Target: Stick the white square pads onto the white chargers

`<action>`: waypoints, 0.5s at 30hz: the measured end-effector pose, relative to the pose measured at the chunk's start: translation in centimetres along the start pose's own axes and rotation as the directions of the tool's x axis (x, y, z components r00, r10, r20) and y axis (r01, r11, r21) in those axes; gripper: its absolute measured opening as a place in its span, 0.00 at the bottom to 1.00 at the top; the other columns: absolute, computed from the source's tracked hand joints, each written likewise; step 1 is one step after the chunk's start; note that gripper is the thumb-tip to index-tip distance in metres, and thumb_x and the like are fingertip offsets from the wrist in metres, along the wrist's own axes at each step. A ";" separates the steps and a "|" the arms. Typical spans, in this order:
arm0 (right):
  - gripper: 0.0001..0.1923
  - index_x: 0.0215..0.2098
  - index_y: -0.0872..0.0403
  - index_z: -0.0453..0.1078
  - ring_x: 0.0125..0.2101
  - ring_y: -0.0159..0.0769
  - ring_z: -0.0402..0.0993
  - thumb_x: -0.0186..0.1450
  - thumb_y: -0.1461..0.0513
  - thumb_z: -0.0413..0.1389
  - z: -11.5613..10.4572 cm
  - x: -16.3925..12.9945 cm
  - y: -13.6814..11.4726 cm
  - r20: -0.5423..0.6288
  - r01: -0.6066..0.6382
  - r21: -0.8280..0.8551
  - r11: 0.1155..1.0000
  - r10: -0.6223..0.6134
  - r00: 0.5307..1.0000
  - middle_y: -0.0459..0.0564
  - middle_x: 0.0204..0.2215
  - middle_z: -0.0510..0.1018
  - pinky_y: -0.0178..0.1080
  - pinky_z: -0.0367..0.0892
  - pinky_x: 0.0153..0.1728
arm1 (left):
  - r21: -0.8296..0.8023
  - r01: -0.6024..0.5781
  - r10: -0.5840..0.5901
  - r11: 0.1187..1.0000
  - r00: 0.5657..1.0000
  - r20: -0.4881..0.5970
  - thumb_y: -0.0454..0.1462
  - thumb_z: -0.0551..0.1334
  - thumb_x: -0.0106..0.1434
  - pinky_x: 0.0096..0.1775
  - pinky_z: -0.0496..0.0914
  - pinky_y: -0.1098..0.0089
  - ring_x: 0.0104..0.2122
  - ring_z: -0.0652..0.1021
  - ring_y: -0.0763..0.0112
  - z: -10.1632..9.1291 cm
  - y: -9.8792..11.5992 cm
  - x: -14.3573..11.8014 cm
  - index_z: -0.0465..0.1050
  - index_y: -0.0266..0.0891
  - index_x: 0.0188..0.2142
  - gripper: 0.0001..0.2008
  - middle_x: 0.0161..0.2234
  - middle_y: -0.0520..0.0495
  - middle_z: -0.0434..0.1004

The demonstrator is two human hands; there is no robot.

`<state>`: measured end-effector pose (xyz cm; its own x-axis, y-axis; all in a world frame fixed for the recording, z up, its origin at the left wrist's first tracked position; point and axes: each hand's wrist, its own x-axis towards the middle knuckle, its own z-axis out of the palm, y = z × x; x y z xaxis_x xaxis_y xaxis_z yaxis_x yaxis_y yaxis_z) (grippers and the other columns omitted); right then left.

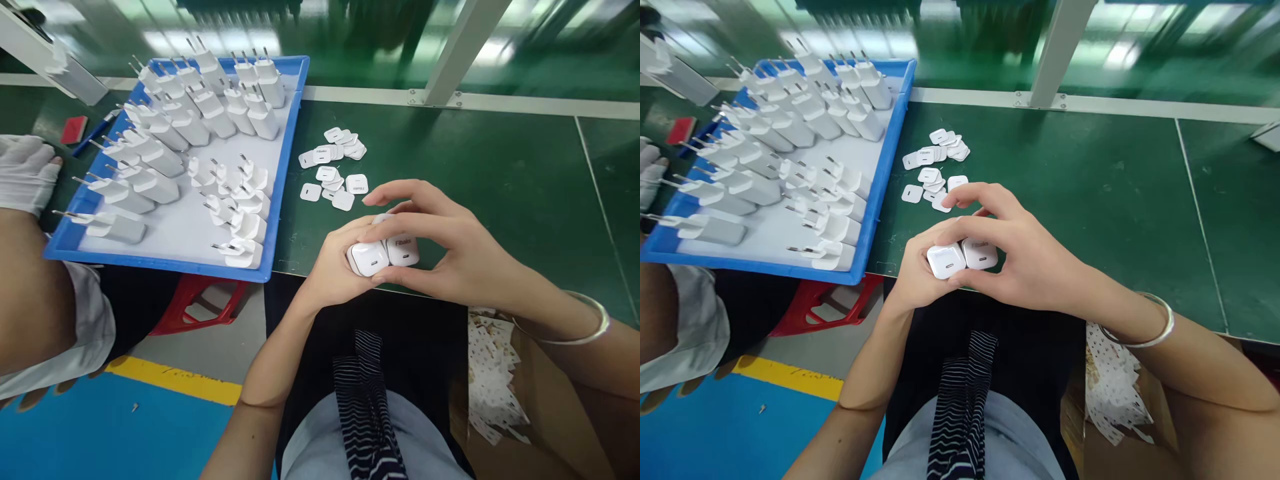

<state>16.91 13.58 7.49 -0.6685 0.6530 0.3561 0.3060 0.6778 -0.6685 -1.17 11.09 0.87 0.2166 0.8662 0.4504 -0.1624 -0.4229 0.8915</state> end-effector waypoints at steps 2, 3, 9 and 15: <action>0.19 0.51 0.44 0.76 0.60 0.52 0.69 0.62 0.59 0.67 -0.2 -0.1 0.1 -0.009 0.026 -0.004 1.000 -0.026 1.000 0.53 0.59 0.71 0.56 0.73 0.56 | 0.001 -0.010 0.010 1.000 1.000 0.004 0.49 0.76 0.53 0.45 0.77 0.63 0.45 0.82 0.58 0.0 0.0 0.0 0.80 0.39 0.47 0.26 0.46 0.41 0.82; 0.22 0.54 0.45 0.74 0.61 0.53 0.68 0.62 0.58 0.67 -0.3 -0.1 0.0 -0.019 0.038 -0.004 0.999 -0.038 0.999 0.54 0.60 0.70 0.56 0.73 0.57 | 0.009 -0.016 0.016 1.000 1.000 0.014 0.49 0.76 0.52 0.46 0.77 0.63 0.46 0.82 0.58 0.0 0.0 0.1 0.80 0.39 0.47 0.26 0.47 0.41 0.82; 0.12 0.47 0.45 0.77 0.60 0.52 0.70 0.65 0.60 0.63 -0.5 -0.2 0.3 -0.108 0.285 -0.175 0.942 -0.306 0.946 0.52 0.59 0.73 0.57 0.71 0.59 | 0.042 0.004 -0.006 0.999 1.000 0.029 0.41 0.74 0.57 0.52 0.76 0.60 0.51 0.81 0.56 0.1 0.5 0.1 0.80 0.39 0.49 0.21 0.51 0.41 0.82; 0.09 0.44 0.50 0.76 0.54 0.50 0.76 0.65 0.61 0.63 1.5 -0.5 1.1 -0.071 0.473 -0.279 0.836 -0.509 0.858 0.52 0.50 0.82 0.56 0.74 0.52 | 0.123 0.048 -0.048 0.991 0.999 -0.005 0.35 0.68 0.61 0.50 0.78 0.62 0.50 0.82 0.59 0.0 0.8 -0.2 0.79 0.38 0.48 0.15 0.51 0.43 0.82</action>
<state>16.55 13.51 5.62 -0.6810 0.2391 0.6921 0.1287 0.9696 -0.2083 -1.34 10.56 1.50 0.2193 0.8868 0.4068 -0.0316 -0.4102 0.9114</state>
